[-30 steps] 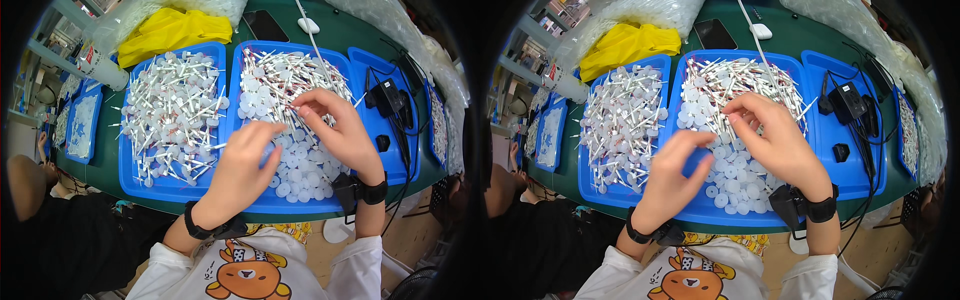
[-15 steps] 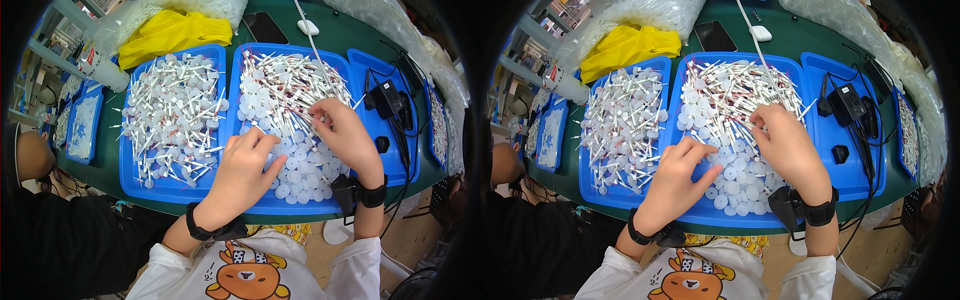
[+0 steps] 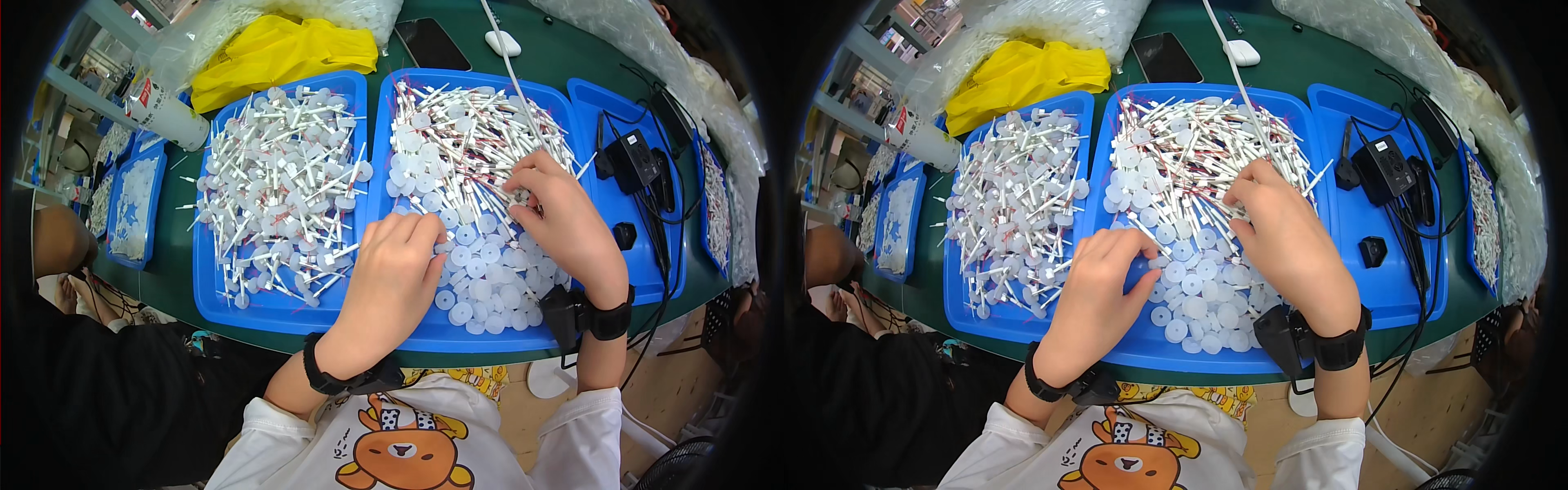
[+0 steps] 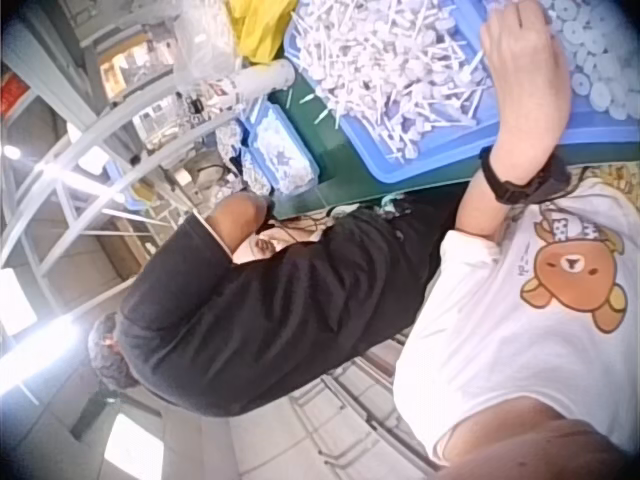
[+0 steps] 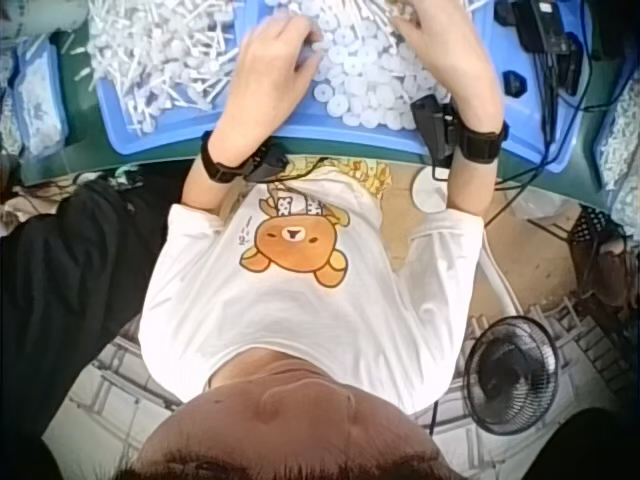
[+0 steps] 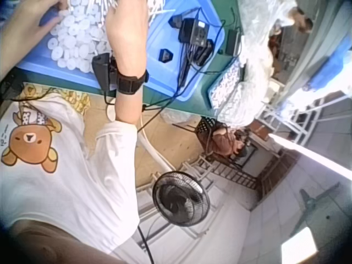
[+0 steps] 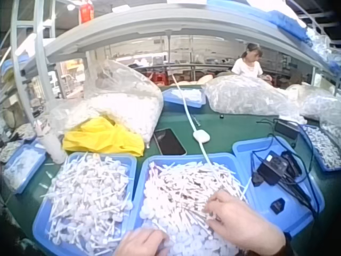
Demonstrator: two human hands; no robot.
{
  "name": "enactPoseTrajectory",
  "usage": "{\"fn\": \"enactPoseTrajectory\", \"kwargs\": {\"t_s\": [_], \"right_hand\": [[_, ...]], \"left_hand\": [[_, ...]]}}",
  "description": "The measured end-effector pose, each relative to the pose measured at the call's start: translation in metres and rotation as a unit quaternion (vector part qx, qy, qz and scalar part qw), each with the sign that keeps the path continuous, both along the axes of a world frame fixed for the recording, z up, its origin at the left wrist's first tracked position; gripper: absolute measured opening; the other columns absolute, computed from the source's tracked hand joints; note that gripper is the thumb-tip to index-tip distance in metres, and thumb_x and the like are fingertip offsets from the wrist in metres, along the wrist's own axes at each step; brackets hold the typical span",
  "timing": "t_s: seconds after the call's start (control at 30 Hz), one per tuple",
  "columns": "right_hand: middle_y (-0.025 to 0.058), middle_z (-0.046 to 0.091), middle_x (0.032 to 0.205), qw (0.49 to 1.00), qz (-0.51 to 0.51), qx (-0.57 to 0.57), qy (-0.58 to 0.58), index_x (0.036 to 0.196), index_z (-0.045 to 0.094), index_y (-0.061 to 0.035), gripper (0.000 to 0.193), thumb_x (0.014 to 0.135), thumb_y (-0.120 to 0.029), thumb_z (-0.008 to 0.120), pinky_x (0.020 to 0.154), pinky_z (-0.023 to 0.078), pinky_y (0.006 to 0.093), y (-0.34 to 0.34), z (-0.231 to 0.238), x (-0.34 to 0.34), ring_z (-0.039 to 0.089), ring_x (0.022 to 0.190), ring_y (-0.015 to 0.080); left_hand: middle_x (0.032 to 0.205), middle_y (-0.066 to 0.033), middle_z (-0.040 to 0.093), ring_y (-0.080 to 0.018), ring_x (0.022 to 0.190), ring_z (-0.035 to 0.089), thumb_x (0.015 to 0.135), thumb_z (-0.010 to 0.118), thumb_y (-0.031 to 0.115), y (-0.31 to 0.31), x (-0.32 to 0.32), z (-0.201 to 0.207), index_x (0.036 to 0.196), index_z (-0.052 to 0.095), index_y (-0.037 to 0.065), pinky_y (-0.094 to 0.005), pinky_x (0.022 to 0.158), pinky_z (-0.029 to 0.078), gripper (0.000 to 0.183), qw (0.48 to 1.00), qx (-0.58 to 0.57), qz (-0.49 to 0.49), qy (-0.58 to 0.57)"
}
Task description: The person repeatedly picks small white circular discs and thin white sticks from blue trays and presses them together by hand. The assembled units are placed into a tray. The person occasionally adjusts the head-mounted camera strap.
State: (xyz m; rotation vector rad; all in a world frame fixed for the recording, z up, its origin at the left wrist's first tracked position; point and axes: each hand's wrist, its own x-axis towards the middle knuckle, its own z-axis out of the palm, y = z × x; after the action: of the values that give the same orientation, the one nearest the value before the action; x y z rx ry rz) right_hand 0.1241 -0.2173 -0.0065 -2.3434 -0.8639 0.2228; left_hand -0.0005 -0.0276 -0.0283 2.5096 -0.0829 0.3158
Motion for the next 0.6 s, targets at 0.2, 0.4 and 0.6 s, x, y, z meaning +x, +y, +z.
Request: {"fn": "enactPoseTrajectory", "kwargs": {"t_s": [0.2,0.4,0.6], "right_hand": [[0.015,0.056,0.115,0.992,0.039,-0.088,-0.085,0.108,0.063,0.0049,0.029,0.08,-0.004,0.069,0.087,0.049,0.0385,-0.001,0.002,-0.005,0.06,0.103,0.0334],[0.0162,0.055,0.113,0.988,0.064,-0.079,-0.116,0.108,0.062,0.0058,0.026,0.085,-0.005,0.066,0.088,0.048,0.0401,-0.003,-0.002,-0.003,0.059,0.103,0.0341],[0.0165,0.057,0.102,0.996,0.012,-0.028,-0.082,0.09,0.064,0.0068,0.016,0.086,-0.008,0.067,0.081,0.049,0.0441,0.006,0.003,-0.001,0.061,0.092,0.0351]], "left_hand": [[0.091,-0.0095,0.065,-0.021,0.079,0.066,0.078,0.071,-0.003,-0.006,0.002,0.007,0.101,0.061,0.003,-0.0322,0.075,0.048,0.026,0.994,-0.101,0.027,-0.033],[0.094,-0.0094,0.064,-0.018,0.078,0.067,0.078,0.071,-0.003,-0.008,0.004,0.013,0.1,0.062,0.001,-0.029,0.07,0.05,0.025,0.981,-0.178,0.022,-0.078],[0.097,-0.0092,0.06,-0.0184,0.077,0.065,0.076,0.072,-0.004,-0.005,0.004,0.012,0.1,0.061,0.002,-0.0297,0.069,0.052,0.028,0.976,-0.182,0.032,-0.112]]}}
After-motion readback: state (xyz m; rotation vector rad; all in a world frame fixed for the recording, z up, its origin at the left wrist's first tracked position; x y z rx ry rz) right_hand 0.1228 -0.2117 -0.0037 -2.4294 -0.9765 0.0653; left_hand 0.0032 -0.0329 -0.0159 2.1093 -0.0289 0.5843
